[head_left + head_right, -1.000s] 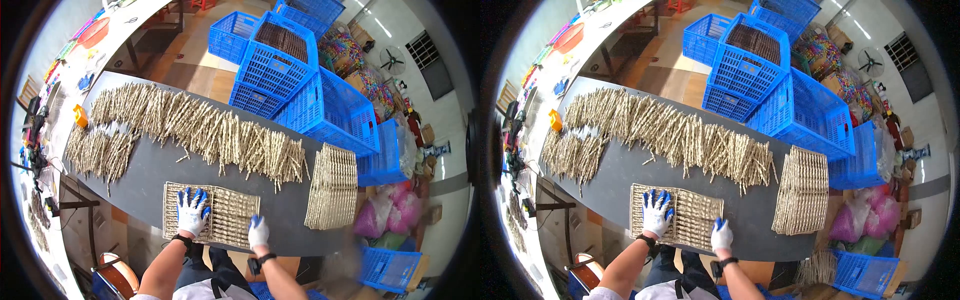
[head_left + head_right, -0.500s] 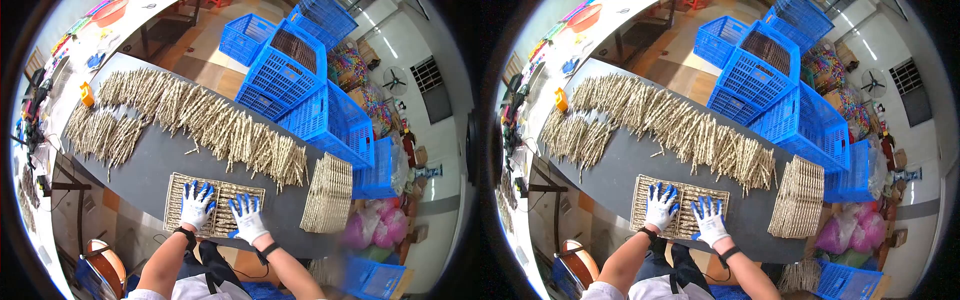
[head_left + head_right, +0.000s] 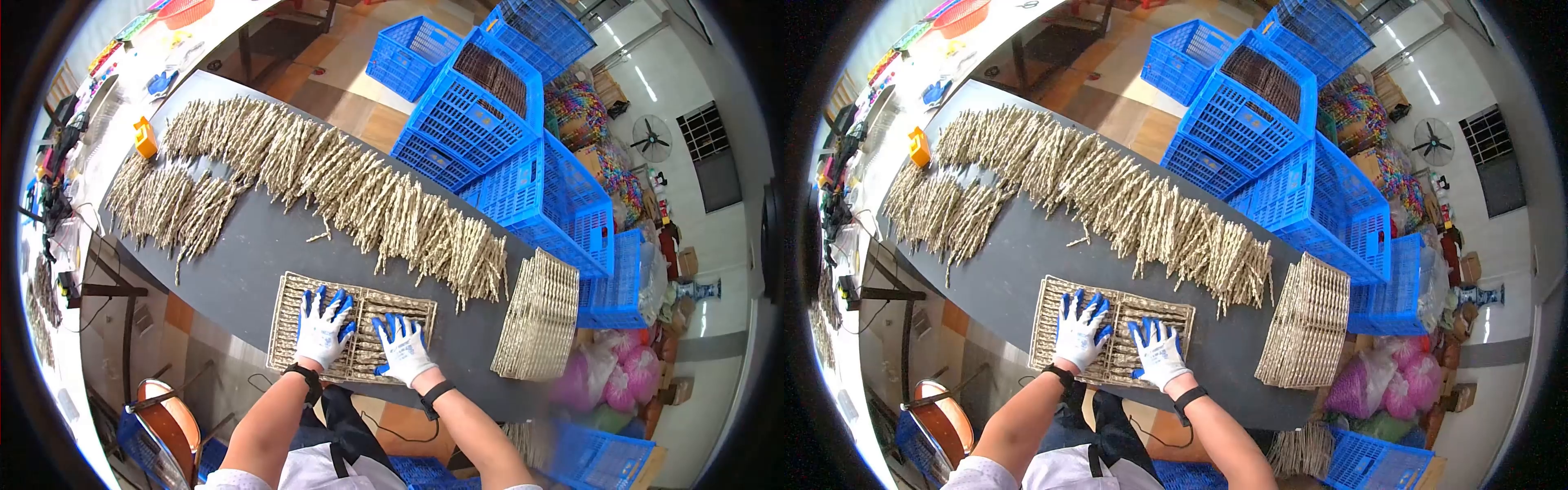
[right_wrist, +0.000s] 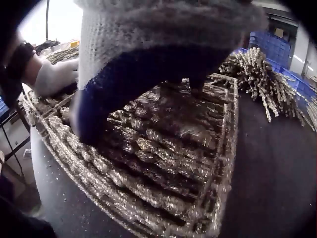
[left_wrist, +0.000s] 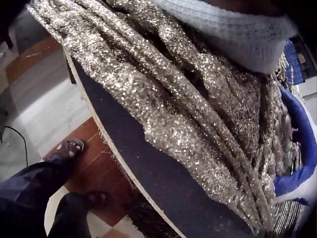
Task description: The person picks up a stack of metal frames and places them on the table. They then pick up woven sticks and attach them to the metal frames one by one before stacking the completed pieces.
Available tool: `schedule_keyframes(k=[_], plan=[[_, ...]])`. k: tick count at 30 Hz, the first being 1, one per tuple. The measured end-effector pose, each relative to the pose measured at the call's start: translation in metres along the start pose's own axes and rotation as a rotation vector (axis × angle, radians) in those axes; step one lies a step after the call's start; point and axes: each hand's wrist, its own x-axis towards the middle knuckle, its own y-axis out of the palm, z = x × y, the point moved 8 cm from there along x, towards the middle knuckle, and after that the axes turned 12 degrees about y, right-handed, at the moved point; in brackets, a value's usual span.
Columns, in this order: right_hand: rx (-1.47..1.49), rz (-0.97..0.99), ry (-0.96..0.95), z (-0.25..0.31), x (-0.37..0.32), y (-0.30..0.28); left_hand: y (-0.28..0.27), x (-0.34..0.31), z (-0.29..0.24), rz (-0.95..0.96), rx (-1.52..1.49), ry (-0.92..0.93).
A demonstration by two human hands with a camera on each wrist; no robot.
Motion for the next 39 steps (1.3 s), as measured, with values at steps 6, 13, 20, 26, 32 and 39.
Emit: schedule_keyframes(k=[6,13,20,26,32,39], plan=[[-0.045,0.001,0.021,0.005,0.001,0.000,0.002,0.000,0.001,0.042,0.025,-0.003],[-0.035,0.010,-0.040,0.004,0.001,0.006,0.001,0.001,-0.001,0.047,0.039,0.008],[0.071,-0.051,-0.077,-0.013,0.003,-0.003,0.002,-0.001,0.002,0.030,0.025,-0.019],[-0.126,-0.064,-0.049,-0.001,0.005,0.010,0.000,0.000,0.000,0.003,0.034,-0.008],[-0.175,-0.261,0.078,0.004,0.009,0.028,-0.003,0.000,-0.002,0.023,0.003,-0.006],[-0.070,-0.202,0.021,0.000,0.004,0.022,-0.002,-0.002,0.001,0.038,0.029,0.006]])
